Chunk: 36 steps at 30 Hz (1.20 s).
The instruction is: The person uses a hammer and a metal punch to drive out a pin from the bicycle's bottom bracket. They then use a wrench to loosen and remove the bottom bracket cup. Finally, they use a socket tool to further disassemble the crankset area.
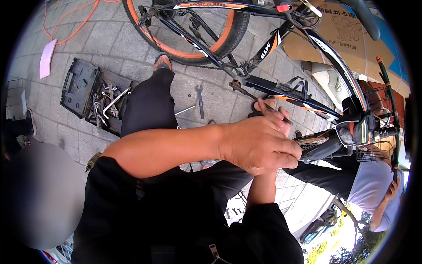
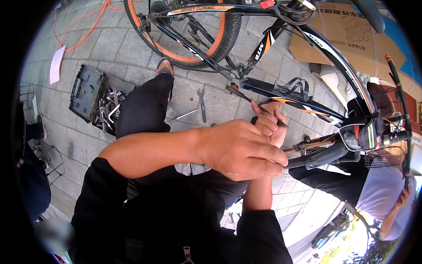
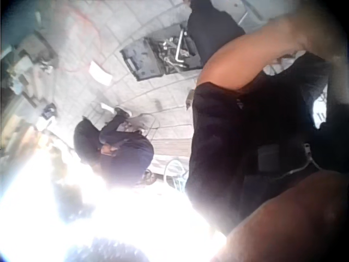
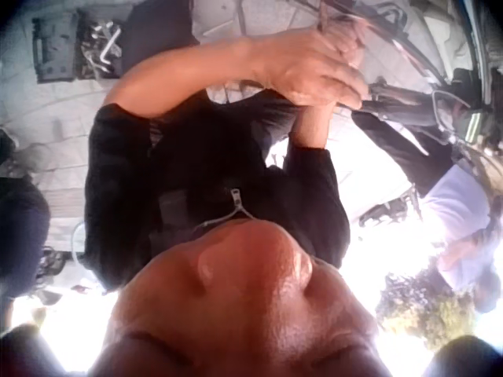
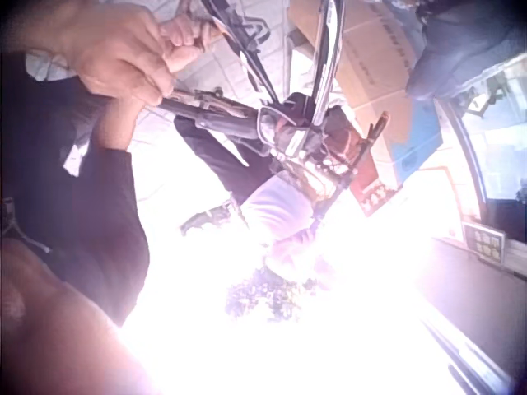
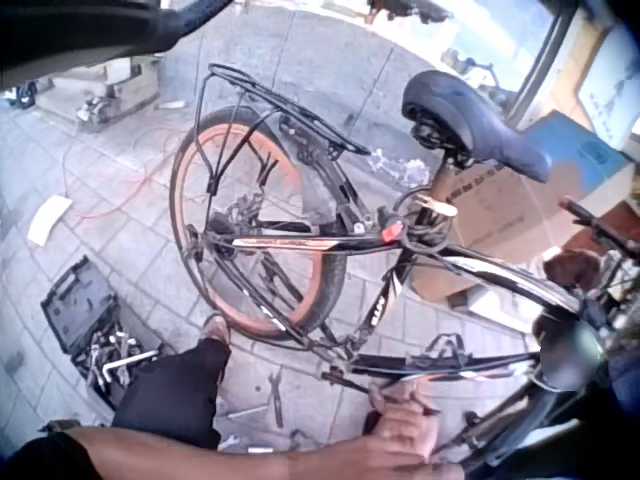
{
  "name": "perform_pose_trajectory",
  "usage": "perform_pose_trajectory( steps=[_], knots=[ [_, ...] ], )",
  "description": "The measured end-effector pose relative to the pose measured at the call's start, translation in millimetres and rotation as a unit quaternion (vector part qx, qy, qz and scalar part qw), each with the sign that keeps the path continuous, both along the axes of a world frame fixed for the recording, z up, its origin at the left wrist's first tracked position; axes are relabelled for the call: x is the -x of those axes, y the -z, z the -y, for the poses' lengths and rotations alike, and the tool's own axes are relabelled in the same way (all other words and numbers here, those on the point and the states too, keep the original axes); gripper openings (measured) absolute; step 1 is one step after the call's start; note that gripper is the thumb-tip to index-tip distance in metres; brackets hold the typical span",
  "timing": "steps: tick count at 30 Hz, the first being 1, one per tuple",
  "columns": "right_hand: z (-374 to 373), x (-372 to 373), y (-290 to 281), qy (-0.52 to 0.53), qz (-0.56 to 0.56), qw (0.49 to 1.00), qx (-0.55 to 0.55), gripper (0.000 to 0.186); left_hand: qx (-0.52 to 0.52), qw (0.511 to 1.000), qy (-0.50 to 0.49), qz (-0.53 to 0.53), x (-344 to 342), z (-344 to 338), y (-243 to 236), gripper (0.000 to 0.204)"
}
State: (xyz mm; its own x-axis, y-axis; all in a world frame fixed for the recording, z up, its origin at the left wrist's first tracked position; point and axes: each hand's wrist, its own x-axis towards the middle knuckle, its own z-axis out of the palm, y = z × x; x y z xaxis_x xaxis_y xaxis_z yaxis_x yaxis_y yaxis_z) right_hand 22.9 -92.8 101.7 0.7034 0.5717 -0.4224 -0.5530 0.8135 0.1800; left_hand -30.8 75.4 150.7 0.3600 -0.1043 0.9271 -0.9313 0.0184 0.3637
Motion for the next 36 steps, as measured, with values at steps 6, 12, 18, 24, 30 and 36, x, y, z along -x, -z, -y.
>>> perform_pose_trajectory(
  steps=[6,12,18,24,30,36],
  knots=[
    [100,34,45,-0.160,0.050,0.879,0.446,0.031,-0.079,0.990,0.091,-0.071,0,20,19,0.027],
    [111,88,104,-0.318,0.157,0.725,0.590,0.013,-0.288,0.934,0.123,-0.171,-3,7,48,0.018],
    [21,162,103,-0.259,0.049,0.783,0.563,0.015,-0.662,0.701,0.110,-0.241,-5,4,65,0.022],
    [0,202,171,-0.408,-0.003,0.676,0.614,0.016,-0.693,0.629,0.069,-0.345,-15,3,86,0.032],
    [-36,210,199,-0.436,0.269,0.277,0.813,0.054,-0.467,0.650,-0.178,-0.573,-48,-11,176,0.066],
    [-32,209,203,-0.490,0.312,0.359,0.730,0.050,-0.154,0.695,-0.238,-0.661,-72,18,224,0.072]
  ],
)
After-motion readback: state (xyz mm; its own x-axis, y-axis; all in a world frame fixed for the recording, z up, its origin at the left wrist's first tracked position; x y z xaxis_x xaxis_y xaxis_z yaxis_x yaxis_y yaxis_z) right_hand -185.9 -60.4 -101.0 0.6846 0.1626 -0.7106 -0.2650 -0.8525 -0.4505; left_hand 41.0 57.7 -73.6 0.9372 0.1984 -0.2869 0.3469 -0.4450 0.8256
